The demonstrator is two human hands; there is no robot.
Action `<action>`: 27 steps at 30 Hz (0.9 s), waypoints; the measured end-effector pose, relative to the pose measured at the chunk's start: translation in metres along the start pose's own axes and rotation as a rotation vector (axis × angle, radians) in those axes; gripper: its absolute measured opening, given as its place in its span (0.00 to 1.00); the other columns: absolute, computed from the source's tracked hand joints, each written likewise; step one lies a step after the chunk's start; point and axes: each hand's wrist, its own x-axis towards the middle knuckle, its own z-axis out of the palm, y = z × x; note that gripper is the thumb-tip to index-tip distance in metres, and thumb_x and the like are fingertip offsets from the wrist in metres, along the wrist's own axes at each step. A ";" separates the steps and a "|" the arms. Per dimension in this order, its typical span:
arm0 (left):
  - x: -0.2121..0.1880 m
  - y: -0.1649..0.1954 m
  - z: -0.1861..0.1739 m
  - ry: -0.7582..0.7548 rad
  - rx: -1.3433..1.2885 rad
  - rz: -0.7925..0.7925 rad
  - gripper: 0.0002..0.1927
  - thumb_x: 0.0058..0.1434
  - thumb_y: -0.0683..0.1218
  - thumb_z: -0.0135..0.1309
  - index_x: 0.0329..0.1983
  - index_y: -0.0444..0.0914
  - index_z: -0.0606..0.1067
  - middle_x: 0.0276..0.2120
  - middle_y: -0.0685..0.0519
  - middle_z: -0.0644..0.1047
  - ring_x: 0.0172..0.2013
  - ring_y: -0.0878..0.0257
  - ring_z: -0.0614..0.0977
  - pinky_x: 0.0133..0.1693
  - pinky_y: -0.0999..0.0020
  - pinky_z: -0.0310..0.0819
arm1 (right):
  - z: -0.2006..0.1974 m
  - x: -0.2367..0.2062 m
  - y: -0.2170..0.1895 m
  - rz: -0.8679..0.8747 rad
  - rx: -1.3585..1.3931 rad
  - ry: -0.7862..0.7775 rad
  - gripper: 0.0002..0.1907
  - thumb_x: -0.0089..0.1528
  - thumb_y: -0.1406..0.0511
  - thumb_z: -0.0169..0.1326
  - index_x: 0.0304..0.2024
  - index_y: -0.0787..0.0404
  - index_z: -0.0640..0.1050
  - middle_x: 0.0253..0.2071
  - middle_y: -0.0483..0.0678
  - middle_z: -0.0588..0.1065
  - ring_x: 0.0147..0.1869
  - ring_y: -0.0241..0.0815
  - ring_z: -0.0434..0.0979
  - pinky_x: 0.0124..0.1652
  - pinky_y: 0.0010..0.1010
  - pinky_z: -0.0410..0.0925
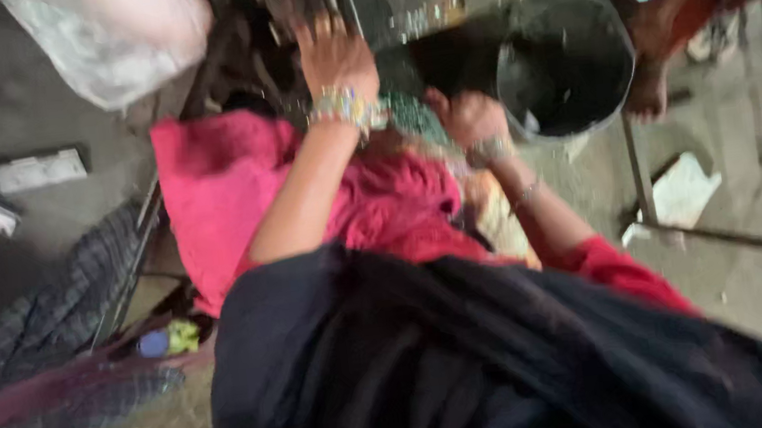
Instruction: The person sits on the floor and repeatedly grinds metal hinge parts against a rotating grinding wheel. They handle the parts one at a time, pressing them against the wheel to smooth or shape the edges, then place them aside.
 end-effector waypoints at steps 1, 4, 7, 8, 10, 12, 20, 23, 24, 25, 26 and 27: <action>0.001 0.000 0.001 0.024 0.035 -0.012 0.22 0.64 0.47 0.45 0.59 0.39 0.77 0.65 0.45 0.70 0.69 0.52 0.63 0.70 0.36 0.27 | -0.003 0.000 -0.001 0.096 0.027 -0.067 0.38 0.73 0.41 0.37 0.26 0.59 0.82 0.24 0.59 0.76 0.28 0.63 0.79 0.27 0.52 0.71; 0.004 0.000 0.006 0.144 0.156 -0.045 0.24 0.61 0.47 0.45 0.61 0.40 0.75 0.64 0.46 0.70 0.67 0.53 0.64 0.70 0.37 0.26 | -0.010 0.015 0.006 0.184 0.122 -0.075 0.37 0.72 0.40 0.40 0.25 0.58 0.82 0.21 0.59 0.75 0.27 0.63 0.78 0.29 0.51 0.71; 0.005 0.001 0.009 0.158 0.200 0.008 0.24 0.68 0.51 0.44 0.61 0.36 0.78 0.65 0.44 0.72 0.68 0.50 0.65 0.70 0.36 0.25 | -0.004 0.021 0.016 0.069 0.147 -0.013 0.35 0.78 0.45 0.40 0.28 0.60 0.80 0.23 0.56 0.75 0.28 0.59 0.77 0.28 0.47 0.70; 0.004 0.000 0.010 0.211 0.192 0.006 0.25 0.66 0.51 0.45 0.62 0.36 0.78 0.65 0.44 0.72 0.68 0.51 0.65 0.70 0.36 0.26 | 0.002 0.017 0.017 0.076 0.092 -0.015 0.33 0.77 0.46 0.41 0.30 0.61 0.80 0.23 0.56 0.74 0.27 0.58 0.77 0.26 0.46 0.70; 0.001 -0.002 0.009 0.197 0.158 0.013 0.24 0.66 0.51 0.45 0.60 0.37 0.78 0.65 0.46 0.71 0.68 0.52 0.64 0.69 0.36 0.26 | 0.016 0.007 0.012 0.034 0.062 0.042 0.30 0.75 0.48 0.42 0.30 0.61 0.78 0.23 0.56 0.74 0.26 0.57 0.77 0.25 0.46 0.69; -0.001 -0.005 0.006 0.063 0.089 0.024 0.20 0.68 0.51 0.45 0.55 0.40 0.80 0.67 0.47 0.70 0.70 0.51 0.63 0.69 0.36 0.27 | 0.025 -0.004 0.008 -0.076 0.097 0.152 0.29 0.74 0.48 0.44 0.27 0.60 0.77 0.23 0.55 0.75 0.26 0.56 0.76 0.26 0.47 0.69; 0.034 0.000 0.000 0.064 0.076 -0.020 0.19 0.75 0.49 0.43 0.59 0.39 0.80 0.62 0.44 0.76 0.69 0.50 0.67 0.72 0.35 0.25 | 0.005 0.024 0.029 -0.017 0.077 -0.047 0.26 0.73 0.50 0.38 0.46 0.58 0.81 0.27 0.58 0.76 0.30 0.60 0.78 0.28 0.50 0.69; 0.041 0.003 0.011 0.248 0.166 -0.037 0.23 0.69 0.50 0.44 0.62 0.36 0.77 0.60 0.44 0.77 0.66 0.50 0.68 0.69 0.34 0.27 | 0.008 0.012 0.023 -0.068 0.113 -0.101 0.28 0.73 0.50 0.35 0.50 0.58 0.82 0.29 0.60 0.77 0.32 0.63 0.78 0.30 0.52 0.70; 0.040 0.001 0.015 0.305 0.203 -0.044 0.25 0.66 0.51 0.45 0.62 0.35 0.76 0.59 0.45 0.76 0.65 0.51 0.68 0.68 0.35 0.28 | 0.010 0.005 0.018 -0.155 0.130 -0.118 0.32 0.71 0.53 0.32 0.61 0.59 0.82 0.30 0.63 0.77 0.32 0.65 0.78 0.29 0.53 0.70; 0.038 -0.001 0.019 0.301 0.180 -0.036 0.25 0.64 0.51 0.45 0.61 0.37 0.76 0.60 0.45 0.76 0.65 0.51 0.68 0.68 0.34 0.30 | 0.012 0.001 0.011 0.020 0.198 -0.231 0.32 0.72 0.48 0.33 0.51 0.59 0.84 0.31 0.62 0.78 0.35 0.64 0.79 0.33 0.52 0.70; 0.036 -0.004 0.023 0.307 0.151 -0.036 0.26 0.62 0.51 0.45 0.60 0.38 0.76 0.61 0.46 0.75 0.64 0.51 0.68 0.67 0.34 0.31 | 0.013 -0.003 0.005 0.188 0.255 -0.337 0.35 0.73 0.44 0.34 0.41 0.58 0.85 0.31 0.62 0.78 0.38 0.62 0.80 0.38 0.50 0.70; 0.035 -0.008 0.026 0.317 0.127 -0.049 0.26 0.60 0.52 0.45 0.60 0.40 0.75 0.62 0.46 0.74 0.64 0.51 0.67 0.66 0.34 0.33 | 0.012 0.000 0.002 0.344 0.315 -0.438 0.41 0.74 0.39 0.35 0.31 0.58 0.87 0.31 0.61 0.79 0.41 0.61 0.81 0.42 0.48 0.71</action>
